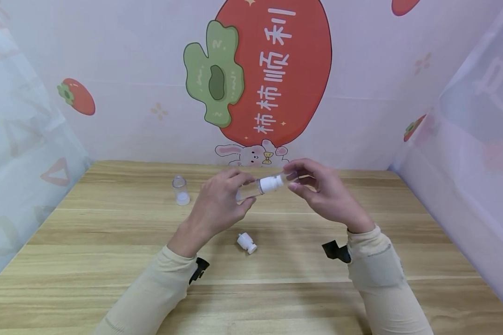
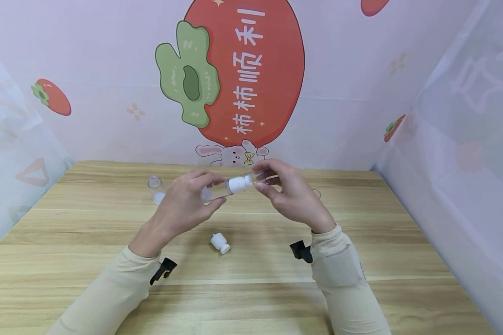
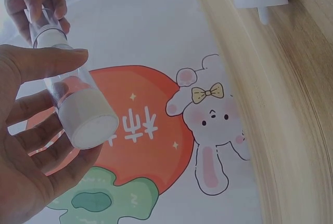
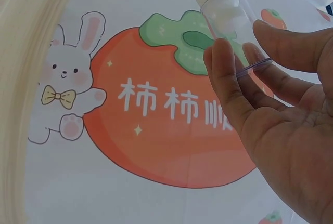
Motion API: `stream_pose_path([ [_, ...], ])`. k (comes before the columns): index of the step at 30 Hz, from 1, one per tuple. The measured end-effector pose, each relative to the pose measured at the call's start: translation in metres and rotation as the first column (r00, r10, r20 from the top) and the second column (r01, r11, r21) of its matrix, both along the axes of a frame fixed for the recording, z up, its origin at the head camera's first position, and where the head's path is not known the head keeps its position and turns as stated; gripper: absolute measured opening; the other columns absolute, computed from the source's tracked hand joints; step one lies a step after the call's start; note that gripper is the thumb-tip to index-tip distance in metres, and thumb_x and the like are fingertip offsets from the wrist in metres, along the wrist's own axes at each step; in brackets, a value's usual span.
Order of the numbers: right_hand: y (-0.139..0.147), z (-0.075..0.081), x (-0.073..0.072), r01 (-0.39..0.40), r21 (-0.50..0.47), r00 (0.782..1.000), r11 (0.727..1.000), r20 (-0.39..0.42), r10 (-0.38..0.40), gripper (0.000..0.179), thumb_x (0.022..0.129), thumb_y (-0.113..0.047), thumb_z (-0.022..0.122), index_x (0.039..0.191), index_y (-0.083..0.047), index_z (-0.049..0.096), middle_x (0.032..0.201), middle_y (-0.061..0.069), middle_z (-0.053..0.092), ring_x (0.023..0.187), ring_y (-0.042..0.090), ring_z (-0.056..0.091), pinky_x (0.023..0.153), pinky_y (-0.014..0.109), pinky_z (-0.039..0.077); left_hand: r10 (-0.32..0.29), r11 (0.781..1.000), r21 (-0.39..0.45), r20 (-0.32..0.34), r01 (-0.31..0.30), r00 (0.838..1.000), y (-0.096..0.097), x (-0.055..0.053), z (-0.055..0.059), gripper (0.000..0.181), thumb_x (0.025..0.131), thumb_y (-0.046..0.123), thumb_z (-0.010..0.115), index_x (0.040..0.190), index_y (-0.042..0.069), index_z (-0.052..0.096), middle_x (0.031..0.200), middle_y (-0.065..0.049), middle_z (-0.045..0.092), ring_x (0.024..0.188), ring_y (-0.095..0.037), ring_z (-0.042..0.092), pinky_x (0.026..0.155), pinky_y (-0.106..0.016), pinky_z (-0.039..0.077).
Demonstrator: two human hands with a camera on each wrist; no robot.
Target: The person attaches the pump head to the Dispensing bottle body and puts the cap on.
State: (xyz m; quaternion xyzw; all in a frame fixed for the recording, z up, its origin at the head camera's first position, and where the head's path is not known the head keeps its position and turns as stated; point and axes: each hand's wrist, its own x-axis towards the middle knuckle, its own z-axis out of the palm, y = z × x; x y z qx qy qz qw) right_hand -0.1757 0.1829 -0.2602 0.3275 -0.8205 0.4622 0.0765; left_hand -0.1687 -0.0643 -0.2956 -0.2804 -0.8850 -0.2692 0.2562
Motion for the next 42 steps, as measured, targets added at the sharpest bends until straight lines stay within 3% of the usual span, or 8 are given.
stream_pose_path([
  [15,-0.006,-0.002,0.002,-0.026,0.025,1.0,0.999,-0.003,0.026,0.032,0.091,0.01,0.068,0.121,0.003,0.061,0.114,0.008,0.066,0.101,0.021,0.064,0.091,0.032,0.055,-0.002,1.0,-0.012,-0.016,0.001,1.0,0.001,0.001,0.0,0.035,0.078,0.013,0.088,0.11,0.008,0.075,0.105,-0.004,0.071,0.083,-0.019,0.062,0.064,-0.034,0.053],
  [28,-0.011,-0.005,0.002,-0.016,0.046,1.0,0.999,-0.013,0.016,0.033,0.09,0.009,0.069,0.122,0.002,0.062,0.115,0.011,0.066,0.1,0.024,0.065,0.091,0.036,0.056,-0.021,1.0,-0.015,-0.018,0.02,1.0,0.003,0.002,0.001,0.034,0.079,0.013,0.087,0.111,0.008,0.075,0.103,-0.006,0.071,0.082,-0.019,0.062,0.064,-0.034,0.054],
  [42,-0.014,-0.009,0.0,0.009,0.047,0.999,0.999,-0.033,-0.008,0.032,0.09,0.009,0.07,0.12,0.002,0.064,0.112,0.01,0.066,0.1,0.022,0.064,0.091,0.037,0.056,-0.017,0.997,-0.072,-0.039,0.014,0.999,0.004,0.005,0.002,0.039,0.08,0.015,0.088,0.117,0.009,0.074,0.109,-0.008,0.07,0.091,-0.024,0.065,0.069,-0.038,0.057],
])
